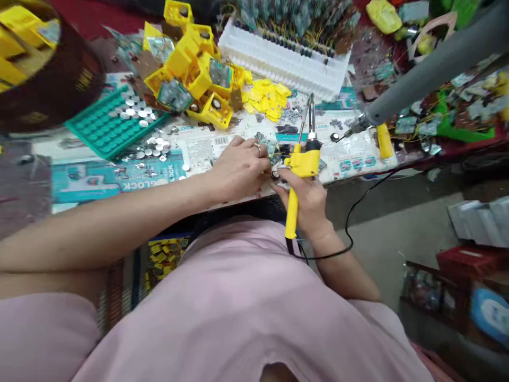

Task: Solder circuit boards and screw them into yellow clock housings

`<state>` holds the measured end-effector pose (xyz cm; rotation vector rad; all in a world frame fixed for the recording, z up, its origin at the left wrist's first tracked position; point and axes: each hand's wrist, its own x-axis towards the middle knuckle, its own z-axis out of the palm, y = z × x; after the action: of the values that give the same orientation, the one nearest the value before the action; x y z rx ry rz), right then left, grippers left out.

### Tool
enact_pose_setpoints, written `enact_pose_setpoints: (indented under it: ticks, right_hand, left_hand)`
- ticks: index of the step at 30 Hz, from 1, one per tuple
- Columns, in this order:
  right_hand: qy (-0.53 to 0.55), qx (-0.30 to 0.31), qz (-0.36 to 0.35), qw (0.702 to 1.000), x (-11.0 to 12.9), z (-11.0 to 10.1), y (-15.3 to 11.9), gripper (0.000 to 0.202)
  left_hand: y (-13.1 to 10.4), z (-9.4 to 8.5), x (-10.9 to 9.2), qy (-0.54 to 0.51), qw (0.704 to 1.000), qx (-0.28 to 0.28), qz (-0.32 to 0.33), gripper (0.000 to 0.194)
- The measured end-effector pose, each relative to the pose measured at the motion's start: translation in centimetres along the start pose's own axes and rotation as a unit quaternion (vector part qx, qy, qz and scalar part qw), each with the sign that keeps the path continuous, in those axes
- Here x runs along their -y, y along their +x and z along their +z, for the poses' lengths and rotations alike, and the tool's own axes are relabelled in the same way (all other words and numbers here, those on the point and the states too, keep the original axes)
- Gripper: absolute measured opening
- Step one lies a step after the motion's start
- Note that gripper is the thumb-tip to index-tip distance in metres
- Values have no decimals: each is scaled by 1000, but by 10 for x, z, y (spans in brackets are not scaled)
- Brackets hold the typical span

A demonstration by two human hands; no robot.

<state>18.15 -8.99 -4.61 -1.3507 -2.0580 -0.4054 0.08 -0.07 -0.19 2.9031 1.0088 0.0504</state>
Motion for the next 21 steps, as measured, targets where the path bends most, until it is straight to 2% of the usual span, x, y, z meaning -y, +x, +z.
enact_pose_setpoints:
  ticks: [4,10,14,17,19,21]
  right_hand:
    - [-6,37,-2,999,-3,14,4,31]
    - [98,41,-9,994,-22,18,7,34]
    - [110,47,-17,993,-28,18,14,33]
    - [80,18,-25,996,-27,3,19,31]
    - [81,-6,-35,996,-25,-18,20,31]
    - [95,-3,-35,995,-24,-46,15,40]
  left_hand:
    - [1,4,1,6,1000,3,16,27]
    - [3,5,9,69,994,-21,86,27]
    - [3,3,13,92,988,-23,121,33]
    - [3,4,15,96,985,-30,139,34]
    - [2,3,16,97,981,-37,163,32]
    - [2,1,17,101,976,-39,187,30]
